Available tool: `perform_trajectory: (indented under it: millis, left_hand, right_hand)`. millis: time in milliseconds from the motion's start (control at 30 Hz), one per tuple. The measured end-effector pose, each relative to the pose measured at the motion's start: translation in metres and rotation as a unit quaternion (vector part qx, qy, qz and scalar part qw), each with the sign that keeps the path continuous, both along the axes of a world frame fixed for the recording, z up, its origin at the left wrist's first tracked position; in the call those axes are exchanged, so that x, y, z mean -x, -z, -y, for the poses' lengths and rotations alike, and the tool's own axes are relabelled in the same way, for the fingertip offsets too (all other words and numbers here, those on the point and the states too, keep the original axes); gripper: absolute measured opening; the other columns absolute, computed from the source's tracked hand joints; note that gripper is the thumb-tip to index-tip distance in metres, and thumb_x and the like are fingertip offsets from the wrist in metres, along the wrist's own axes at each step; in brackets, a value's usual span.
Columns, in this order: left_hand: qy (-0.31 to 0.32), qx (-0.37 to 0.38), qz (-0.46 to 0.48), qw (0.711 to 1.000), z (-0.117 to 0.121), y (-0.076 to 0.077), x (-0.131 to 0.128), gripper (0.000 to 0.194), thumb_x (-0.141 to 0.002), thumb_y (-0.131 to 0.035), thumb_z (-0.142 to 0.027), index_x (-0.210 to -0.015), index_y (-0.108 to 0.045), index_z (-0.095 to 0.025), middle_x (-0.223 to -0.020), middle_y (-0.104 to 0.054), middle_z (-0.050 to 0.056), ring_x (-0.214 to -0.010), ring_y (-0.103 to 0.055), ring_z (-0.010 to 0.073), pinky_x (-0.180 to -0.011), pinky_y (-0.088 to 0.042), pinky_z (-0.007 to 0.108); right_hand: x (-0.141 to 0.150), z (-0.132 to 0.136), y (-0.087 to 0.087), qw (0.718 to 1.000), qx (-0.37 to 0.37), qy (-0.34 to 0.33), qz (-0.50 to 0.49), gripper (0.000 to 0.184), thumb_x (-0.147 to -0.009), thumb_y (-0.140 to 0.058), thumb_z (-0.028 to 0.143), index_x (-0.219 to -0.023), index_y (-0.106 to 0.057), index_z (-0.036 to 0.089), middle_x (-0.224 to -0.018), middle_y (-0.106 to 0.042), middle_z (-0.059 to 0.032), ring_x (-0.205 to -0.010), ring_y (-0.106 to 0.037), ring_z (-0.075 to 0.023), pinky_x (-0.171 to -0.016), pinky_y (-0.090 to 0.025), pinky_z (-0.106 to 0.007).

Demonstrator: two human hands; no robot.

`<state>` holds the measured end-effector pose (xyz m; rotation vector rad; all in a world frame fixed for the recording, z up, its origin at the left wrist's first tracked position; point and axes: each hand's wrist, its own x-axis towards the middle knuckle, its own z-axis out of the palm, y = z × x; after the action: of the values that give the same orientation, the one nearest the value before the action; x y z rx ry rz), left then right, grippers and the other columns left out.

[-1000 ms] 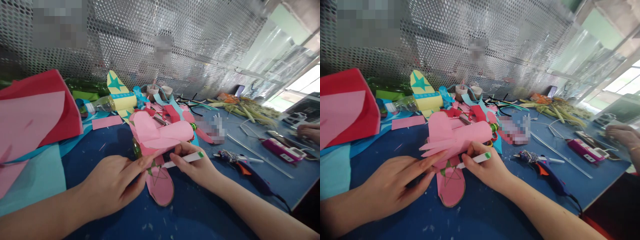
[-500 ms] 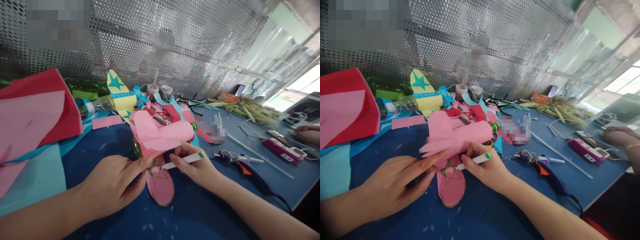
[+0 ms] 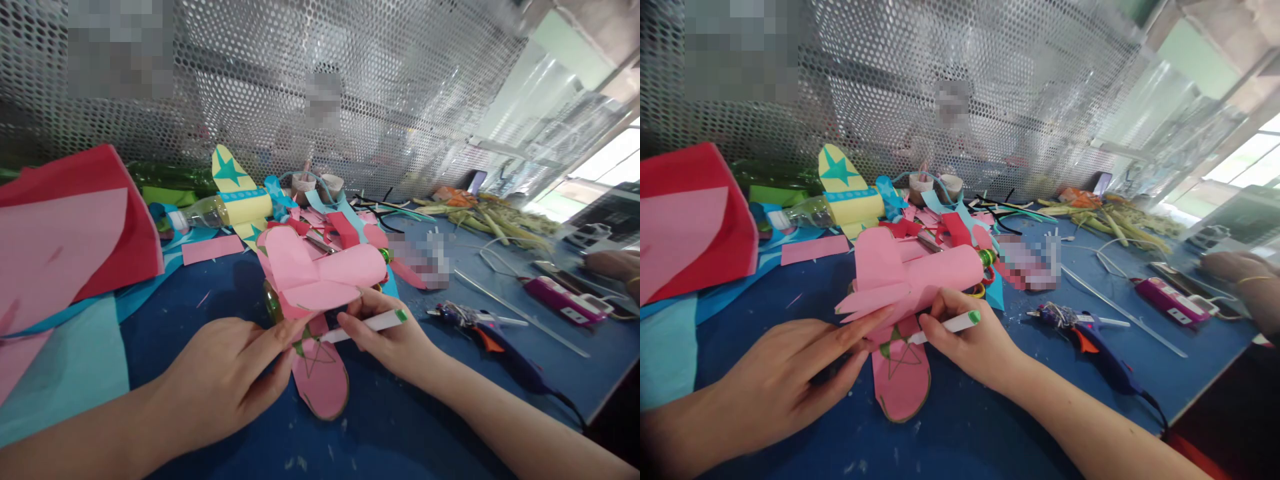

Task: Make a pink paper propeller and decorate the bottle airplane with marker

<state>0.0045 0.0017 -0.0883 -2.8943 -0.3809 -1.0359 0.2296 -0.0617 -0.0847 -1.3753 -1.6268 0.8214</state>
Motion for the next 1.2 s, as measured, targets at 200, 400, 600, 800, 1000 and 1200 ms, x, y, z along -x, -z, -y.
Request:
perform_trajectory:
  millis: [200,400,600,800,1000,1200]
  left_hand:
    - [-0.002,0.019,-0.014,1.000,0.0013,-0.0004,0.0014,0.035,-0.097,-0.036,-0.018,-0.131,-0.045,-0.012,-0.061,-0.060,-0.004,-0.048,-0.057,0.0143,-0.047,-0.041,0.027]
    - [0.006,0.011,-0.004,1.000,0.0010,-0.0018,0.0001,0.036,-0.098,-0.036,-0.017,-0.133,-0.042,-0.012,-0.062,-0.061,-0.004,-0.048,-0.056,0.0142,-0.047,-0.040,0.028]
    - [0.003,0.017,-0.016,1.000,0.0004,0.0005,0.0001,0.032,-0.098,-0.036,-0.018,-0.127,-0.048,-0.012,-0.061,-0.060,-0.004,-0.048,-0.056,0.0144,-0.047,-0.040,0.027]
    - [0.004,0.015,-0.009,1.000,0.0005,0.0002,0.0000,0.028,-0.097,-0.038,-0.017,-0.122,-0.050,-0.012,-0.062,-0.061,-0.004,-0.048,-0.056,0.0144,-0.048,-0.041,0.027]
    - [0.004,0.025,-0.013,1.000,0.0008,-0.0005,0.0008,0.031,-0.094,-0.041,-0.016,-0.124,-0.050,-0.013,-0.062,-0.061,-0.004,-0.048,-0.056,0.0142,-0.047,-0.041,0.026]
    - [-0.004,0.020,-0.021,1.000,0.0010,-0.0002,0.0017,0.030,-0.095,-0.039,-0.018,-0.122,-0.051,-0.013,-0.060,-0.060,-0.004,-0.048,-0.056,0.0140,-0.047,-0.041,0.026]
  right_hand:
    - [0.0004,-0.0007,-0.0014,1.000,0.003,0.001,-0.005,0.023,-0.085,-0.055,0.027,-0.066,-0.045,0.022,-0.054,-0.046,0.0058,-0.047,-0.036,-0.0092,-0.044,-0.028,-0.022]
    - [-0.0016,-0.0010,0.0013,1.000,-0.004,-0.001,-0.002,0.023,-0.086,-0.055,0.026,-0.066,-0.044,0.022,-0.055,-0.045,0.0058,-0.048,-0.035,-0.0094,-0.044,-0.027,-0.022]
    - [-0.0014,-0.0004,0.0007,1.000,-0.001,0.003,-0.001,0.023,-0.085,-0.055,0.027,-0.066,-0.044,0.022,-0.054,-0.046,0.0060,-0.046,-0.036,-0.0092,-0.043,-0.028,-0.022]
    - [-0.0014,0.0004,0.0014,1.000,0.005,0.011,-0.004,0.023,-0.086,-0.056,0.029,-0.067,-0.046,0.021,-0.054,-0.047,0.0056,-0.047,-0.038,-0.0094,-0.044,-0.029,-0.022]
    - [-0.0007,-0.0011,0.0013,1.000,0.002,0.015,-0.003,0.022,-0.085,-0.056,0.029,-0.066,-0.046,0.022,-0.053,-0.048,0.0054,-0.046,-0.039,-0.0093,-0.043,-0.029,-0.022]
    - [-0.0008,-0.0008,0.0001,1.000,-0.002,0.008,-0.009,0.022,-0.085,-0.055,0.026,-0.066,-0.045,0.022,-0.054,-0.047,0.0060,-0.046,-0.038,-0.0091,-0.044,-0.029,-0.022]
